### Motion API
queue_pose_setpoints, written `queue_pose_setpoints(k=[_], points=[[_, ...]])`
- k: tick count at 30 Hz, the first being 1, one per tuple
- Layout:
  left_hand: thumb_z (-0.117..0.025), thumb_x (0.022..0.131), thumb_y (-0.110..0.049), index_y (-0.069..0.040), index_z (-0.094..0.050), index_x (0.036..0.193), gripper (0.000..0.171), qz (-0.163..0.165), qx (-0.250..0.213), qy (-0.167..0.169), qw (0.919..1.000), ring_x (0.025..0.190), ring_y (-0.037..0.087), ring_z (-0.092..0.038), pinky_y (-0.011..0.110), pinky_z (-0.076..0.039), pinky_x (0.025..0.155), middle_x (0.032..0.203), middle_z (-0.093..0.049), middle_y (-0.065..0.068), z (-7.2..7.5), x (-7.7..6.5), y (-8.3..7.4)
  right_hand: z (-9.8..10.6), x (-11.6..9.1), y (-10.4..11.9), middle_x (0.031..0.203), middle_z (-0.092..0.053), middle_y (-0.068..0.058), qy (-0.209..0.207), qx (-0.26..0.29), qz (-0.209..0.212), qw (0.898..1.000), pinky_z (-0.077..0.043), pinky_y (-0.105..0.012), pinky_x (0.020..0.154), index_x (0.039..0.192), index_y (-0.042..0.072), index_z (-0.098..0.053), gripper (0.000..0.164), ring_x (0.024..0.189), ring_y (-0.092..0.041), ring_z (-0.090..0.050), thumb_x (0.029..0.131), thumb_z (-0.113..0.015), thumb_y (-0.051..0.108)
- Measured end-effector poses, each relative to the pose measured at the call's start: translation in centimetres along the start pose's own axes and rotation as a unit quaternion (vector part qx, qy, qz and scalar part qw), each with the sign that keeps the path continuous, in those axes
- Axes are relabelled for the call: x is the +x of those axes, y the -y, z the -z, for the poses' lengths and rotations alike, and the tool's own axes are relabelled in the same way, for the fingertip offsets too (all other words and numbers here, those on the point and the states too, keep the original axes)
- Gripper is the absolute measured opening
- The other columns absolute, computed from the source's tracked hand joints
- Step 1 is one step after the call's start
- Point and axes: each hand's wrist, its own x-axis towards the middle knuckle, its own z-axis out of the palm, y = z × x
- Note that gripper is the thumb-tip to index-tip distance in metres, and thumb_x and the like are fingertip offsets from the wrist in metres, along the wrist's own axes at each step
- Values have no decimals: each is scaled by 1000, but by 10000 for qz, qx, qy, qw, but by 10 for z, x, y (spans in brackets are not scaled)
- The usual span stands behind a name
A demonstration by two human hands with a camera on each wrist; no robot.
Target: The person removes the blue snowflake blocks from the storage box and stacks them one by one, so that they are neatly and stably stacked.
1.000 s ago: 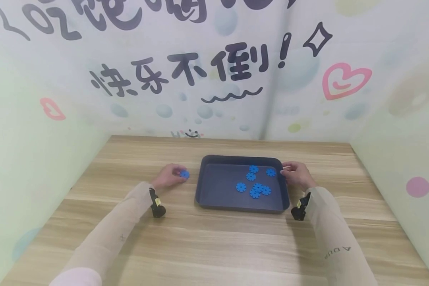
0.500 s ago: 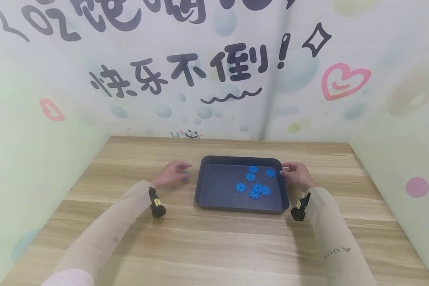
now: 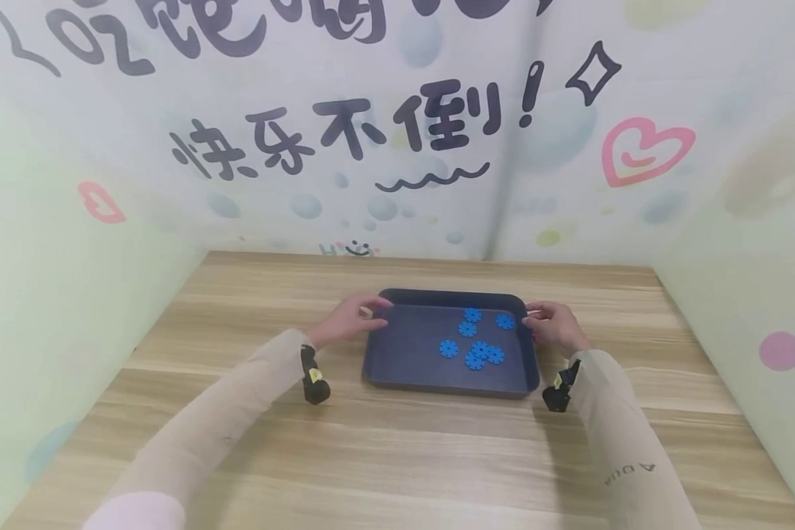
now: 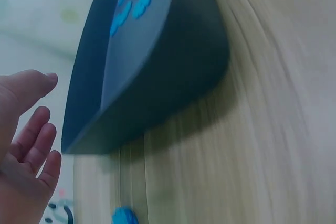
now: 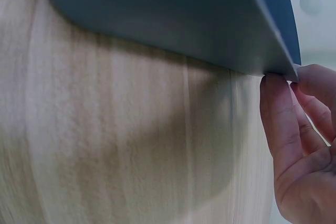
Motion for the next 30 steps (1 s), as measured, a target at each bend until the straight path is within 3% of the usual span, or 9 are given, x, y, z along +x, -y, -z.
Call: queue_pose_setpoints(k=[6, 11, 20, 30], points=[[-62, 82, -7, 4, -55, 112, 33, 81, 47, 348, 9993, 103, 32, -47, 40, -39, 88, 111, -52, 18, -17, 8, -16, -1, 1, 0, 106, -51, -21, 10, 49, -38, 10000, -49, -34, 75, 126, -8, -39, 44, 79, -15, -55, 89, -53, 11], [-62, 83, -11, 0, -56, 113, 33, 123, 358, 551, 9978, 103, 26, -47, 38, -38, 89, 111, -52, 15, -32, 18, -26, -1, 0, 0, 106, -51, -21, 21, 41, -11, 10000, -50, -34, 74, 126, -9, -38, 45, 79, -15, -55, 89, -53, 11], [-63, 82, -13, -3, -58, 113, 33, 55, 534, 793, 9954, 101, 22, -48, 31, -40, 88, 109, -54, 11, -60, 41, -35, 0, -1, 0, 107, -50, -22, 43, 54, -8, 10000, -50, -34, 74, 127, -8, -37, 45, 79, -14, -56, 89, -52, 10], [-66, 80, -15, -5, -57, 115, 37, 289, 829, 1236, 9884, 102, 15, -50, 19, -39, 85, 113, -55, 6, -77, 56, -38, 1, 0, -1, 105, -51, -20, 29, 94, 24, 9999, -50, -32, 73, 126, -9, -38, 44, 78, -14, -56, 89, -53, 10]])
